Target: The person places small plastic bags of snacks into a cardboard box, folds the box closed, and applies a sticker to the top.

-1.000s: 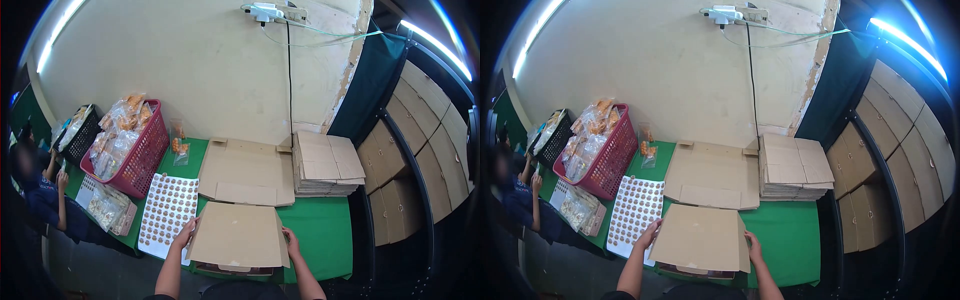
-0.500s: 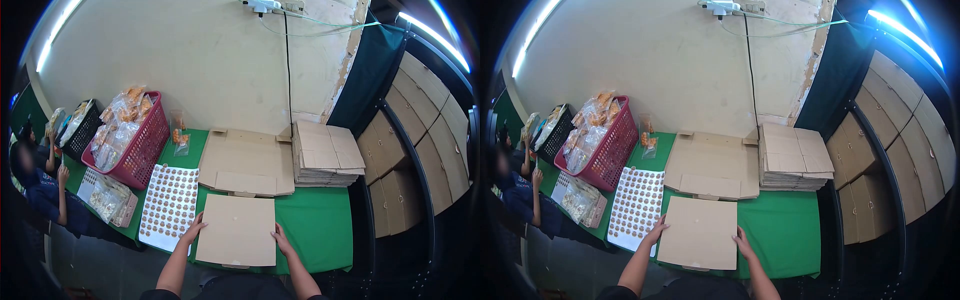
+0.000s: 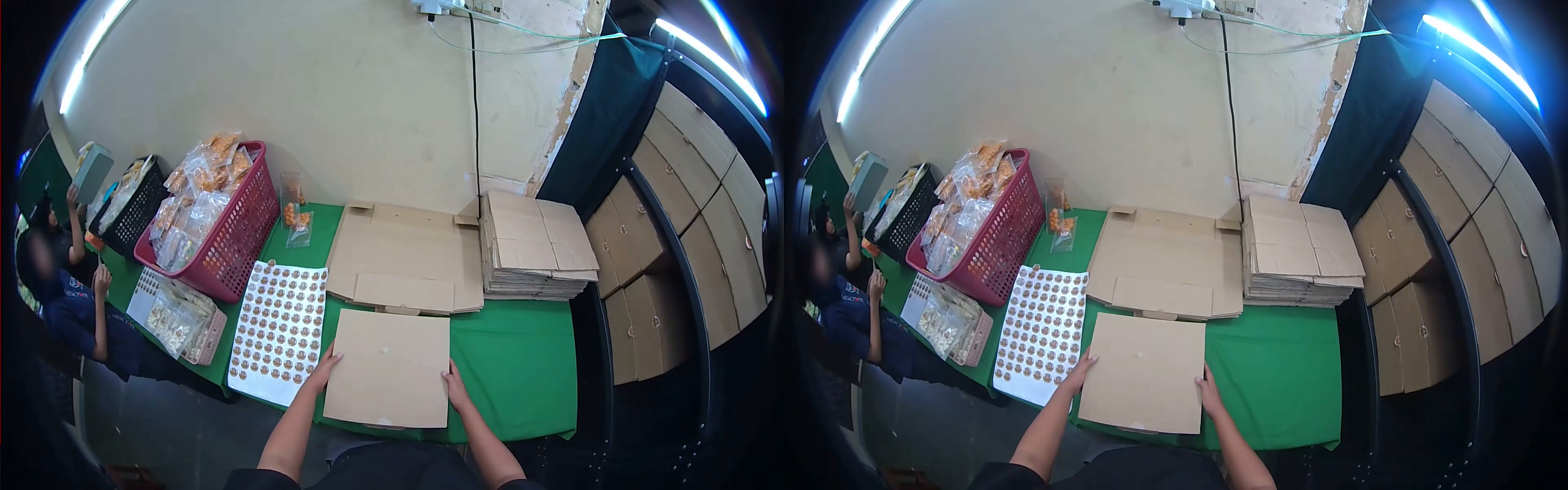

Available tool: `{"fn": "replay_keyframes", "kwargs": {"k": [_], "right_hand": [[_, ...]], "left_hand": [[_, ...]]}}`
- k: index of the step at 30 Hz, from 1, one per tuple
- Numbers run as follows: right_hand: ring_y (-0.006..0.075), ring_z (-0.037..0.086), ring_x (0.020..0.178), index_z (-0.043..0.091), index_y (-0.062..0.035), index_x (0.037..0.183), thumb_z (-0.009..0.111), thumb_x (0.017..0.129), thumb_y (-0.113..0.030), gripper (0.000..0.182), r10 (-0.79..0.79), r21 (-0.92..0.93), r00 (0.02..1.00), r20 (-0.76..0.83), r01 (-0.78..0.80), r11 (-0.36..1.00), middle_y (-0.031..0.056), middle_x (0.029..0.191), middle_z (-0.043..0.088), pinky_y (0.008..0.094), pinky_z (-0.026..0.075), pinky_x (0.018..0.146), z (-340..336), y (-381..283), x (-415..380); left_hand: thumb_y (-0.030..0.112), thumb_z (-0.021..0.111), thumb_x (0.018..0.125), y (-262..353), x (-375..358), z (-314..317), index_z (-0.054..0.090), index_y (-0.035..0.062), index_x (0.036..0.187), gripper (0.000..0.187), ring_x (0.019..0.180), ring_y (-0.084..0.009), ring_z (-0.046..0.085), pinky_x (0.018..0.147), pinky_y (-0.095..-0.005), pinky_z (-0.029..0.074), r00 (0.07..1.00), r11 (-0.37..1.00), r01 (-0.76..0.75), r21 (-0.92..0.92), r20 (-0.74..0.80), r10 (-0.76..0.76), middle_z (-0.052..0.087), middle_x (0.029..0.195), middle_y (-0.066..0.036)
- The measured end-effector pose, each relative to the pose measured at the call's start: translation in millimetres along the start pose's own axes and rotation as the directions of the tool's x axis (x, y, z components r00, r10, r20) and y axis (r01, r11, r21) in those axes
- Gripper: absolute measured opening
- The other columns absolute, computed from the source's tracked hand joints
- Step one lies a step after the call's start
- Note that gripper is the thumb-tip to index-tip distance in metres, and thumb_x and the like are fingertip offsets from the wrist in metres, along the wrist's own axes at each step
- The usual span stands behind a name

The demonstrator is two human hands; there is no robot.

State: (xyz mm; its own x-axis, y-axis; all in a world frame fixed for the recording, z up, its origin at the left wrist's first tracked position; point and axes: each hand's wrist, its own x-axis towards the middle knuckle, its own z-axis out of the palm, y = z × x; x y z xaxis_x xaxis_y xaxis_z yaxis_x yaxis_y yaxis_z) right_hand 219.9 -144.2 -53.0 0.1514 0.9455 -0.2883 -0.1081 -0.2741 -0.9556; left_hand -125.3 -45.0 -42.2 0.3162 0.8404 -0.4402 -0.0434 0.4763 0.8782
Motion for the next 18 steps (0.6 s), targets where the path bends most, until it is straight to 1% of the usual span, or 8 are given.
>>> {"fn": "replay_keyframes", "kwargs": {"k": [4, 7, 9, 10, 12, 13, 16, 18], "right_hand": [[0.0233, 0.031, 0.127, 0.023, 0.0011, 0.137, 0.040, 0.087, -0.014, 0.055, 0.012, 0.020, 1.000, 0.009, -0.012, 1.000, 0.0151, 0.138, 0.032, 0.0305, 0.023, 0.105, 1.8, -11.7, 0.8], [0.0229, 0.032, 0.127, 0.022, 0.0010, 0.138, 0.041, 0.088, -0.015, 0.056, 0.046, -0.035, 0.999, 0.016, -0.045, 0.998, 0.0148, 0.139, 0.032, 0.0304, 0.024, 0.104, 1.2, -36.3, -0.7], [0.0228, 0.029, 0.129, 0.020, -0.0008, 0.139, 0.038, 0.092, -0.025, 0.055, 0.048, -0.081, 0.998, 0.050, -0.044, 0.996, 0.0139, 0.141, 0.030, 0.0313, 0.024, 0.104, -0.1, -61.2, -0.2], [0.0228, 0.029, 0.129, 0.020, -0.0008, 0.139, 0.038, 0.092, -0.025, 0.055, 0.051, -0.080, 0.997, 0.051, -0.046, 0.996, 0.0139, 0.141, 0.030, 0.0313, 0.024, 0.104, -2.1, -69.3, 3.6], [0.0227, 0.026, 0.130, 0.020, -0.0043, 0.140, 0.033, 0.095, -0.038, 0.058, 0.052, 0.003, 0.987, 0.149, -0.053, 0.999, 0.0130, 0.142, 0.027, 0.0328, 0.023, 0.105, -7.4, -88.2, 13.2], [0.0223, 0.025, 0.131, 0.019, -0.0078, 0.141, 0.029, 0.093, -0.049, 0.063, 0.065, -0.029, 0.982, 0.178, -0.061, 0.998, 0.0118, 0.143, 0.026, 0.0338, 0.022, 0.106, -4.8, -114.0, 10.9], [0.0218, 0.025, 0.131, 0.017, -0.0097, 0.141, 0.030, 0.092, -0.052, 0.066, 0.113, 0.054, 0.974, 0.198, -0.126, 0.990, 0.0111, 0.144, 0.024, 0.0337, 0.022, 0.106, -10.7, -142.7, 19.4], [0.0217, 0.024, 0.132, 0.017, -0.0092, 0.141, 0.030, 0.091, -0.055, 0.070, 0.122, 0.027, 0.971, 0.207, -0.131, 0.991, 0.0105, 0.144, 0.022, 0.0333, 0.021, 0.106, -12.9, -157.9, 26.3]], "left_hand": [[0.029, 0.050, 0.087, 16.5, -6.7, 3.9, 0.014, 0.0095, 0.142, 0.068, 0.126, -0.0225, 0.034, 0.102, -0.0327, 0.029, 0.998, 0.998, 0.054, -0.033, -0.031, -0.055, 0.030, 0.140, -0.012], [0.032, 0.048, 0.089, 34.1, -12.6, 6.5, 0.017, 0.0089, 0.141, 0.065, 0.125, -0.0217, 0.035, 0.101, -0.0330, 0.030, 0.999, 0.999, 0.033, 0.039, 0.006, -0.033, 0.032, 0.139, -0.012], [0.038, 0.045, 0.091, 49.4, -18.6, 10.8, 0.021, 0.0082, 0.140, 0.063, 0.123, -0.0206, 0.037, 0.100, -0.0332, 0.032, 0.997, 0.996, 0.077, -0.042, 0.005, -0.077, 0.034, 0.138, -0.011], [0.038, 0.045, 0.091, 58.9, -21.6, 11.7, 0.021, 0.0082, 0.140, 0.063, 0.123, -0.0206, 0.037, 0.100, -0.0332, 0.032, 0.997, 0.996, 0.079, -0.042, 0.005, -0.079, 0.034, 0.138, -0.011], [0.043, 0.042, 0.092, 83.4, -27.8, 15.4, 0.023, 0.0080, 0.139, 0.062, 0.122, -0.0200, 0.038, 0.099, -0.0329, 0.034, 0.988, 0.986, 0.150, -0.068, 0.047, -0.147, 0.036, 0.137, -0.010], [0.048, 0.041, 0.091, 102.0, -35.9, 22.5, 0.027, 0.0069, 0.138, 0.064, 0.121, -0.0189, 0.039, 0.097, -0.0321, 0.035, 0.991, 0.992, 0.112, -0.059, 0.084, -0.107, 0.038, 0.135, -0.010], [0.052, 0.040, 0.089, 141.0, -44.0, 34.5, 0.032, 0.0064, 0.135, 0.066, 0.120, -0.0182, 0.040, 0.096, -0.0320, 0.036, 0.982, 0.983, 0.184, -0.009, 0.035, -0.183, 0.042, 0.132, -0.010], [0.057, 0.040, 0.087, 149.7, -37.5, 33.9, 0.037, 0.0060, 0.132, 0.068, 0.119, -0.0174, 0.041, 0.096, -0.0323, 0.036, 0.982, 0.983, 0.185, 0.015, 0.031, -0.186, 0.045, 0.129, -0.010]]}}
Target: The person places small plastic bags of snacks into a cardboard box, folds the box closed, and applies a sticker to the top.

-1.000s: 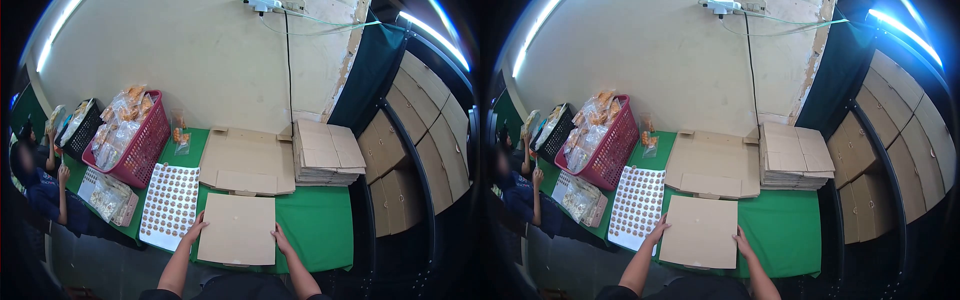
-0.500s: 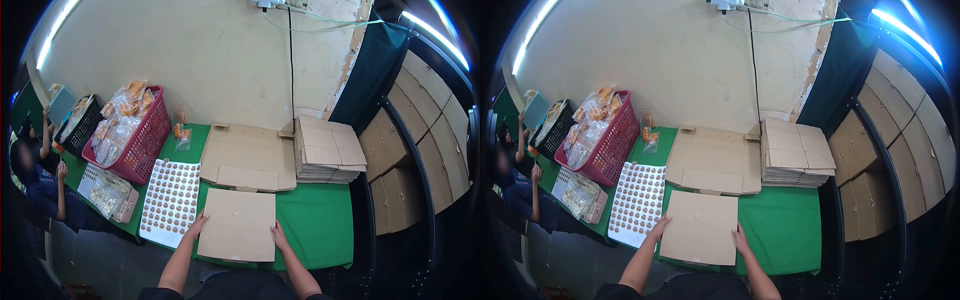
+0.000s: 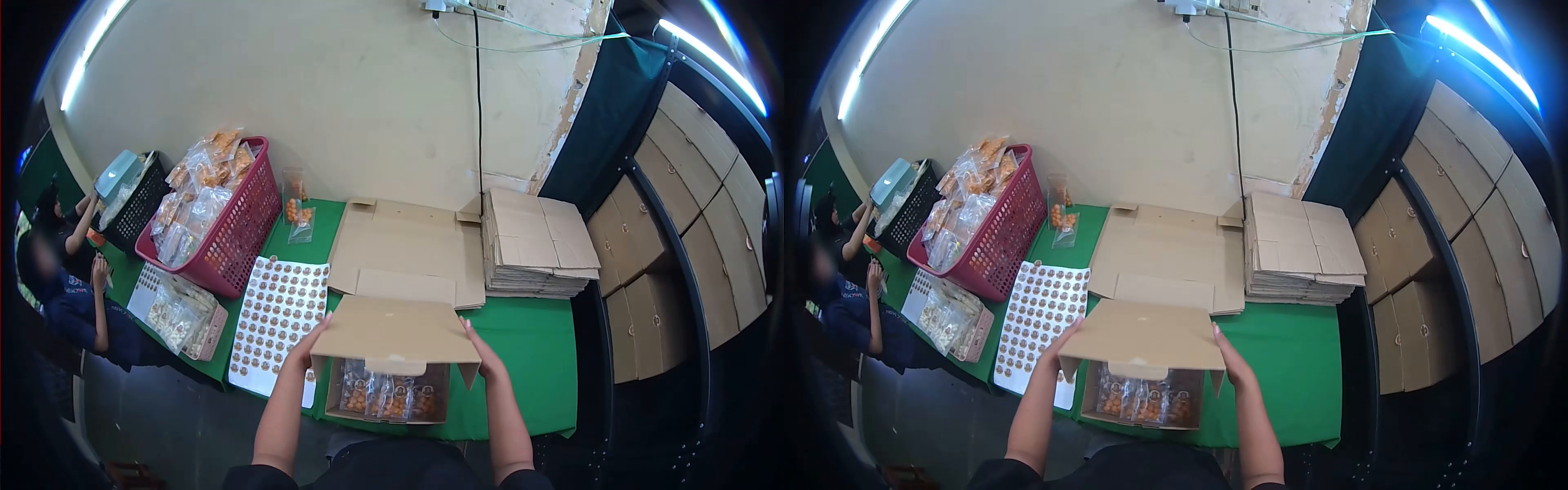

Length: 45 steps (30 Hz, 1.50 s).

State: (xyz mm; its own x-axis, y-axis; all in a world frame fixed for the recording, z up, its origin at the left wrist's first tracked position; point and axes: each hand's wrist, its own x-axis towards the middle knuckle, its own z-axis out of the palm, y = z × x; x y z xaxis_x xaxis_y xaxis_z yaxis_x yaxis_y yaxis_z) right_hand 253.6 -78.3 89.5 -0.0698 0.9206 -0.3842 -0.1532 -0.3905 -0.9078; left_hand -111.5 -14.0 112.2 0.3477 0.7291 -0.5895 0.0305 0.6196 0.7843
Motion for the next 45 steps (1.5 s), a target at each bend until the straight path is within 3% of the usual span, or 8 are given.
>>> {"fn": "replay_keyframes", "kwargs": {"k": [4, 6, 10, 15, 18, 23, 36, 45], "right_hand": [[0.0220, 0.020, 0.133, 0.018, -0.0054, 0.140, 0.028, 0.089, -0.060, 0.075, 0.078, -0.083, 0.997, 0.008, -0.077, 0.994, 0.0117, 0.145, 0.020, 0.0327, 0.017, 0.107, -6.3, -25.1, 9.7], [0.0230, 0.019, 0.133, 0.018, -0.0038, 0.140, 0.026, 0.088, -0.063, 0.079, 0.075, -0.122, 0.997, 0.011, -0.073, 0.990, 0.0128, 0.145, 0.019, 0.0333, 0.016, 0.108, -12.2, -25.2, 20.7], [0.0246, 0.019, 0.133, 0.022, -0.0036, 0.139, 0.021, 0.085, -0.068, 0.084, 0.136, -0.150, 0.991, -0.017, -0.137, 0.979, 0.0153, 0.144, 0.023, 0.0338, 0.016, 0.108, -17.2, -41.2, 37.3], [0.0320, 0.051, 0.106, 0.029, -0.0153, 0.138, 0.015, 0.075, -0.080, 0.091, 0.100, -0.288, 0.994, -0.038, -0.107, 0.952, 0.0120, 0.124, 0.050, 0.0491, 0.040, 0.087, -34.4, -48.4, 72.7], [0.0303, 0.051, 0.107, 0.031, -0.0157, 0.137, 0.018, 0.077, -0.077, 0.087, 0.124, -0.327, 0.988, -0.089, -0.146, 0.934, 0.0129, 0.125, 0.049, 0.0476, 0.041, 0.085, -8.7, -90.0, 49.6], [0.0294, 0.049, 0.110, 0.029, -0.0152, 0.138, 0.018, 0.082, -0.071, 0.079, -0.148, -0.376, 0.986, -0.080, 0.108, 0.920, 0.0125, 0.127, 0.047, 0.0482, 0.044, 0.084, -21.3, -74.4, 82.1], [0.0202, 0.047, 0.109, 0.029, -0.0129, 0.138, 0.032, 0.089, -0.054, 0.064, -0.080, -0.211, 0.995, -0.055, 0.066, 0.975, 0.0088, 0.127, 0.045, 0.0355, 0.043, 0.084, -24.8, -45.4, 54.1], [0.0206, 0.054, 0.099, 0.047, -0.0069, 0.124, 0.042, 0.087, -0.046, 0.054, -0.100, -0.138, 0.983, -0.153, 0.079, 0.987, 0.0084, 0.113, 0.056, 0.0381, 0.042, 0.084, -11.5, -65.8, 55.4]], "left_hand": [[0.064, 0.033, 0.086, 5.1, 21.3, -8.8, 0.039, 0.0064, 0.132, 0.074, 0.118, -0.0187, 0.041, 0.096, -0.0337, 0.035, 0.995, 0.995, -0.094, -0.013, 0.015, 0.094, 0.044, 0.130, -0.009], [0.066, 0.025, 0.086, 1.7, 44.7, -22.1, 0.050, 0.0092, 0.121, 0.071, 0.086, -0.0146, 0.053, 0.076, -0.0282, 0.044, 0.999, 0.998, -0.011, -0.063, -0.054, 0.008, 0.058, 0.098, -0.003], [0.071, 0.020, 0.083, 17.2, 49.3, -21.0, 0.053, 0.0078, 0.113, 0.078, 0.073, -0.0152, 0.053, 0.062, -0.0292, 0.046, 0.994, 0.996, -0.062, 0.070, -0.090, 0.068, 0.058, 0.090, -0.005], [0.064, 0.033, 0.083, 31.5, 55.2, -29.4, 0.044, 0.0090, 0.122, 0.069, 0.068, -0.0178, 0.062, 0.055, -0.0295, 0.052, 0.979, 0.970, -0.164, 0.180, -0.094, 0.183, 0.062, 0.097, -0.008], [0.043, 0.040, 0.089, 45.5, 69.3, -42.1, 0.038, 0.0084, 0.126, 0.051, 0.077, -0.0237, 0.065, 0.058, -0.0333, 0.056, 0.992, 0.985, -0.035, 0.172, -0.113, 0.055, 0.060, 0.101, -0.013], [0.061, 0.011, 0.086, 82.0, 58.7, -21.7, 0.015, 0.0022, 0.139, 0.079, 0.078, -0.0271, 0.065, 0.066, -0.0295, 0.055, 0.988, 0.952, -0.073, 0.297, -0.110, 0.110, 0.032, 0.137, -0.022], [0.062, 0.016, 0.088, 22.8, 47.6, -35.2, 0.005, 0.0134, 0.142, 0.074, 0.091, -0.0272, 0.061, 0.071, -0.0321, 0.051, 0.987, 0.976, -0.132, 0.175, -0.068, 0.145, 0.026, 0.142, -0.016], [0.060, 0.020, 0.089, 48.7, 40.5, -22.8, 0.020, 0.0108, 0.140, 0.071, 0.103, -0.0257, 0.052, 0.071, -0.0342, 0.049, 0.952, 0.855, -0.238, 0.461, -0.065, 0.300, 0.042, 0.130, -0.012]]}}
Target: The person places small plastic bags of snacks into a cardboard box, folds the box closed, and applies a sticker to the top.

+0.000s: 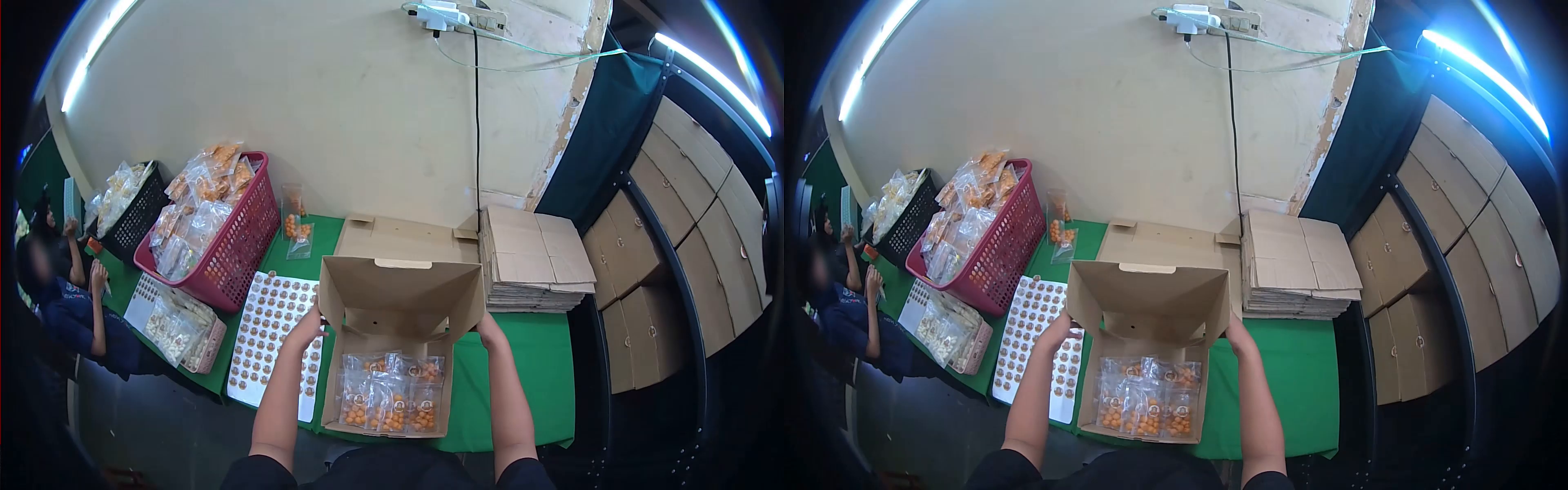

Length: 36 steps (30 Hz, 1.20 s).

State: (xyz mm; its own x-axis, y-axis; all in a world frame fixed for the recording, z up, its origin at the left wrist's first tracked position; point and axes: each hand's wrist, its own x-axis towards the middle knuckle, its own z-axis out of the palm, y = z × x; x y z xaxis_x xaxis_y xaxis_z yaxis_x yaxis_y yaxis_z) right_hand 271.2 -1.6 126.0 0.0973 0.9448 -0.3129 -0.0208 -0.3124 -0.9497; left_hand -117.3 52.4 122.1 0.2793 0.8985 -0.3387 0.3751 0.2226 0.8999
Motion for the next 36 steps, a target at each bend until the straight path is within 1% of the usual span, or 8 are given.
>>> {"fn": "replay_keyframes", "kwargs": {"k": [6, 15, 16, 19, 20, 24, 31, 36], "right_hand": [[0.0189, 0.051, 0.105, 0.045, -0.0063, 0.126, 0.047, 0.088, -0.038, 0.050, -0.042, 0.040, 0.999, -0.001, 0.042, 0.998, 0.0081, 0.118, 0.053, 0.0357, 0.041, 0.088, -0.6, 14.1, -8.9], [0.0193, 0.037, 0.122, 0.028, -0.0062, 0.138, 0.037, 0.092, -0.041, 0.058, -0.084, -0.033, 0.989, 0.121, 0.088, 0.996, 0.0101, 0.135, 0.039, 0.0316, 0.032, 0.099, -3.9, 19.3, -23.5], [0.0190, 0.037, 0.122, 0.029, -0.0060, 0.137, 0.036, 0.092, -0.040, 0.057, -0.083, -0.049, 0.991, 0.101, 0.088, 0.995, 0.0103, 0.134, 0.039, 0.0313, 0.032, 0.099, -2.3, 22.2, -28.6], [0.0181, 0.038, 0.121, 0.029, -0.0060, 0.137, 0.036, 0.093, -0.037, 0.054, 0.017, 0.101, 0.991, 0.134, -0.030, 0.994, 0.0103, 0.133, 0.041, 0.0304, 0.033, 0.099, 1.2, 29.9, -43.6], [0.0181, 0.038, 0.121, 0.029, -0.0060, 0.137, 0.036, 0.093, -0.037, 0.054, 0.021, 0.102, 0.991, 0.133, -0.035, 0.994, 0.0103, 0.133, 0.041, 0.0304, 0.033, 0.099, 1.5, 38.3, -46.4], [0.0179, 0.039, 0.120, 0.031, -0.0070, 0.136, 0.040, 0.092, -0.030, 0.051, -0.196, -0.041, 0.969, 0.150, 0.204, 0.978, 0.0096, 0.133, 0.040, 0.0303, 0.032, 0.099, 3.1, 47.1, -58.7], [0.0157, 0.042, 0.116, 0.030, -0.0097, 0.137, 0.051, 0.087, -0.016, 0.055, -0.355, -0.198, 0.918, 0.176, 0.386, 0.901, 0.0078, 0.130, 0.042, 0.0291, 0.035, 0.097, 4.4, 67.9, -82.6], [0.0244, 0.029, 0.128, 0.036, -0.0088, 0.133, 0.039, 0.091, -0.042, 0.054, -0.317, -0.119, 0.937, 0.150, 0.335, 0.935, 0.0134, 0.138, 0.032, 0.0353, 0.024, 0.105, 9.0, 83.8, -94.7]], "left_hand": [[0.072, 0.014, 0.082, 9.4, -16.8, -0.1, 0.017, 0.0124, 0.141, 0.084, 0.115, -0.0291, 0.045, 0.078, -0.0374, 0.051, 0.995, 0.963, 0.051, -0.266, -0.070, -0.071, 0.039, 0.132, -0.016], [0.068, 0.014, 0.084, -9.7, -23.3, -0.8, 0.014, 0.0109, 0.141, 0.081, 0.104, -0.0273, 0.054, 0.069, -0.0346, 0.054, 0.998, 0.982, -0.052, -0.183, 0.012, 0.056, 0.041, 0.129, -0.016], [0.014, 0.052, 0.086, 4.4, -36.8, 6.0, 0.029, 0.0034, 0.132, 0.053, 0.093, -0.0193, 0.058, 0.072, -0.0302, 0.054, 0.995, 0.896, -0.053, -0.441, -0.102, 0.008, 0.049, 0.116, -0.012], [0.008, 0.057, 0.081, -33.1, -45.2, 2.0, 0.031, 0.0032, 0.131, 0.057, 0.096, -0.0162, 0.054, 0.071, -0.0274, 0.052, 0.976, 0.976, -0.214, -0.045, -0.044, 0.212, 0.048, 0.116, -0.012], [0.005, 0.060, 0.078, -35.8, -51.0, 10.0, 0.033, 0.0046, 0.132, 0.060, 0.102, -0.0156, 0.050, 0.072, -0.0275, 0.051, 0.979, 0.951, -0.193, -0.242, -0.118, 0.169, 0.047, 0.118, -0.010], [0.007, 0.060, 0.078, -41.5, -68.1, 17.9, 0.032, 0.0098, 0.133, 0.062, 0.106, -0.0149, 0.047, 0.079, -0.0279, 0.047, 0.940, 0.941, -0.335, -0.041, -0.091, 0.330, 0.045, 0.122, -0.007], [0.007, 0.058, 0.079, -63.8, -82.5, 23.7, 0.032, 0.0149, 0.132, 0.059, 0.110, -0.0171, 0.045, 0.085, -0.0327, 0.045, 0.962, 0.948, -0.271, -0.164, -0.077, 0.261, 0.045, 0.120, -0.005], [0.044, 0.039, 0.092, -43.0, -111.2, 30.7, 0.036, 0.0144, 0.129, 0.047, 0.115, -0.0191, 0.039, 0.096, -0.0322, 0.034, 0.974, 0.960, -0.221, -0.174, 0.010, 0.226, 0.039, 0.126, -0.007]]}}
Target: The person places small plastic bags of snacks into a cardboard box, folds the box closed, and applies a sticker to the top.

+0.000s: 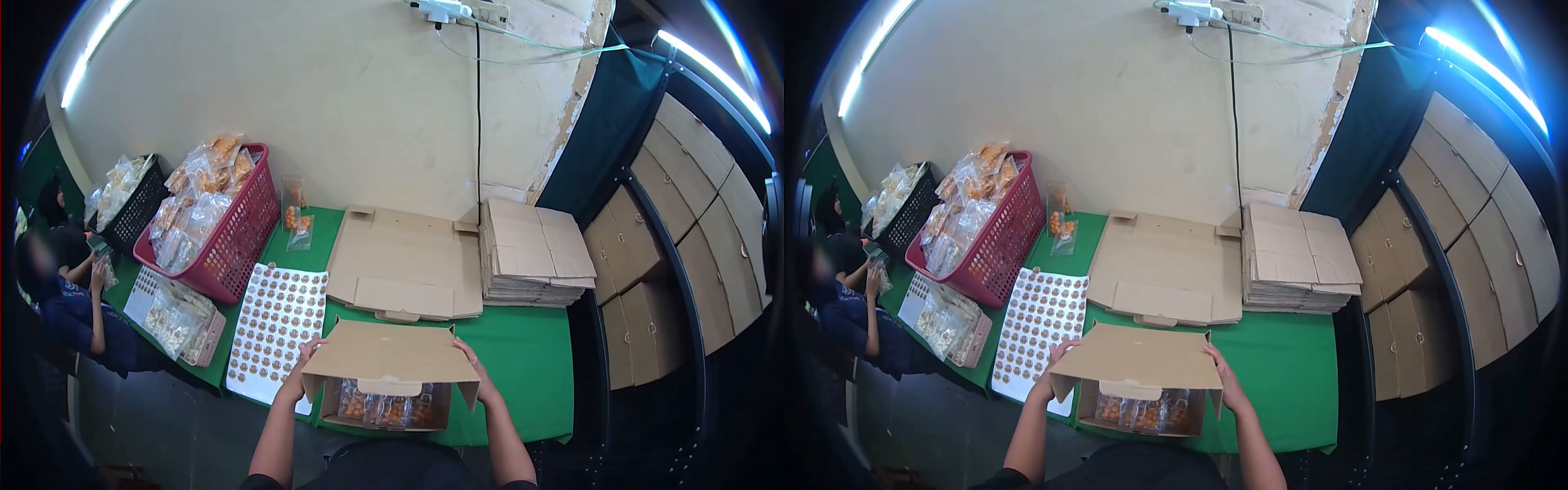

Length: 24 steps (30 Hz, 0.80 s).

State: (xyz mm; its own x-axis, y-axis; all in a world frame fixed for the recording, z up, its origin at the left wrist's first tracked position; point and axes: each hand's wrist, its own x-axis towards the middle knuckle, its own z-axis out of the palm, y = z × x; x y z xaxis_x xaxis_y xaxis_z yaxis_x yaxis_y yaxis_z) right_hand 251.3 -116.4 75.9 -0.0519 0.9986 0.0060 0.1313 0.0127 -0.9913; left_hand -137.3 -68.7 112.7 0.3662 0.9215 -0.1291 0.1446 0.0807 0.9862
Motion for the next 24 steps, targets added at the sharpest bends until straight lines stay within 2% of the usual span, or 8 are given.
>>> {"fn": "replay_keyframes", "kwargs": {"k": [2, 5, 7, 9, 12, 18, 22, 24], "right_hand": [[0.0310, 0.020, 0.133, 0.041, -0.0080, 0.130, 0.021, 0.089, -0.060, 0.069, -0.007, -0.038, 1.000, 0.005, 0.007, 0.999, 0.0164, 0.143, 0.024, 0.0402, 0.015, 0.108, 5.2, 0.4, -8.0], [0.0295, 0.019, 0.134, 0.042, -0.0082, 0.129, 0.025, 0.091, -0.054, 0.062, -0.035, -0.047, 0.999, -0.006, 0.035, 0.998, 0.0161, 0.143, 0.023, 0.0400, 0.014, 0.108, 13.1, 9.3, -15.5], [0.0287, 0.018, 0.134, 0.043, -0.0081, 0.128, 0.031, 0.091, -0.046, 0.054, -0.017, -0.093, 1.000, 0.005, 0.018, 0.995, 0.0159, 0.144, 0.021, 0.0398, 0.014, 0.108, 17.0, 14.4, -20.8], [0.0280, 0.016, 0.135, 0.043, -0.0081, 0.128, 0.037, 0.091, -0.038, 0.047, -0.003, -0.143, 1.000, 0.016, 0.005, 0.990, 0.0157, 0.145, 0.019, 0.0396, 0.014, 0.108, 21.4, 24.1, -26.6], [0.0289, 0.017, 0.135, 0.045, -0.0076, 0.124, 0.059, 0.078, -0.007, 0.048, 0.011, 0.022, 0.996, -0.090, -0.009, 1.000, 0.0168, 0.145, 0.020, 0.0374, 0.018, 0.108, 32.4, 43.2, -30.6], [0.0283, 0.027, 0.131, 0.046, -0.0083, 0.123, 0.053, 0.073, 0.007, 0.053, -0.031, -0.057, 0.985, -0.168, 0.022, 0.998, 0.0159, 0.143, 0.023, 0.0352, 0.028, 0.104, 45.9, 28.8, -25.7], [0.0262, 0.022, 0.133, 0.044, -0.0091, 0.125, 0.052, 0.072, 0.011, 0.057, 0.033, -0.141, 0.987, -0.160, -0.056, 0.988, 0.0134, 0.146, 0.016, 0.0363, 0.023, 0.107, 42.7, 56.2, -14.0], [0.0250, 0.024, 0.133, 0.045, -0.0091, 0.124, 0.050, 0.072, 0.012, 0.056, 0.078, -0.041, 0.978, -0.195, -0.087, 0.995, 0.0130, 0.145, 0.018, 0.0369, 0.023, 0.107, 42.1, 66.4, -8.4]], "left_hand": [[0.052, 0.033, 0.091, -3.6, -5.4, 8.6, 0.036, 0.0144, 0.129, 0.053, 0.116, -0.0200, 0.038, 0.097, -0.0331, 0.033, 0.995, 0.986, 0.091, -0.139, -0.019, -0.094, 0.038, 0.127, -0.007], [0.049, 0.035, 0.092, -28.2, -10.3, 10.5, 0.036, 0.0142, 0.129, 0.051, 0.121, -0.0215, 0.034, 0.100, -0.0342, 0.029, 0.980, 0.908, 0.178, -0.380, -0.015, -0.198, 0.037, 0.128, -0.009], [0.035, 0.041, 0.091, -42.2, -14.0, 12.6, 0.033, 0.0134, 0.131, 0.047, 0.124, -0.0227, 0.031, 0.102, -0.0340, 0.025, 0.989, 0.977, 0.120, -0.175, -0.066, -0.133, 0.036, 0.129, -0.011], [0.024, 0.044, 0.087, -66.9, -17.7, 14.1, 0.032, 0.0124, 0.133, 0.050, 0.127, -0.0229, 0.027, 0.105, -0.0330, 0.021, 0.990, 0.963, 0.121, -0.242, -0.034, -0.133, 0.034, 0.133, -0.012], [0.017, 0.050, 0.085, -58.2, -23.9, 21.8, 0.029, 0.0102, 0.136, 0.055, 0.122, -0.0251, 0.039, 0.100, -0.0331, 0.032, 0.986, 0.985, 0.163, 0.063, -0.052, -0.160, 0.036, 0.134, -0.014], [0.010, 0.058, 0.083, -76.1, -10.7, 18.6, 0.029, 0.0135, 0.136, 0.061, 0.112, -0.0248, 0.050, 0.092, -0.0330, 0.041, 0.991, 0.996, 0.082, 0.026, -0.107, -0.079, 0.038, 0.134, -0.015], [0.007, 0.059, 0.082, -100.3, 0.5, 12.8, 0.032, 0.0124, 0.134, 0.059, 0.111, -0.0255, 0.052, 0.092, -0.0326, 0.042, 0.995, 0.998, 0.041, 0.050, -0.089, -0.036, 0.039, 0.134, -0.017], [0.007, 0.060, 0.081, -99.5, 5.5, 11.5, 0.036, 0.0087, 0.131, 0.056, 0.113, -0.0271, 0.051, 0.093, -0.0325, 0.041, 0.982, 0.951, 0.187, 0.245, -0.038, -0.184, 0.039, 0.133, -0.017]]}}
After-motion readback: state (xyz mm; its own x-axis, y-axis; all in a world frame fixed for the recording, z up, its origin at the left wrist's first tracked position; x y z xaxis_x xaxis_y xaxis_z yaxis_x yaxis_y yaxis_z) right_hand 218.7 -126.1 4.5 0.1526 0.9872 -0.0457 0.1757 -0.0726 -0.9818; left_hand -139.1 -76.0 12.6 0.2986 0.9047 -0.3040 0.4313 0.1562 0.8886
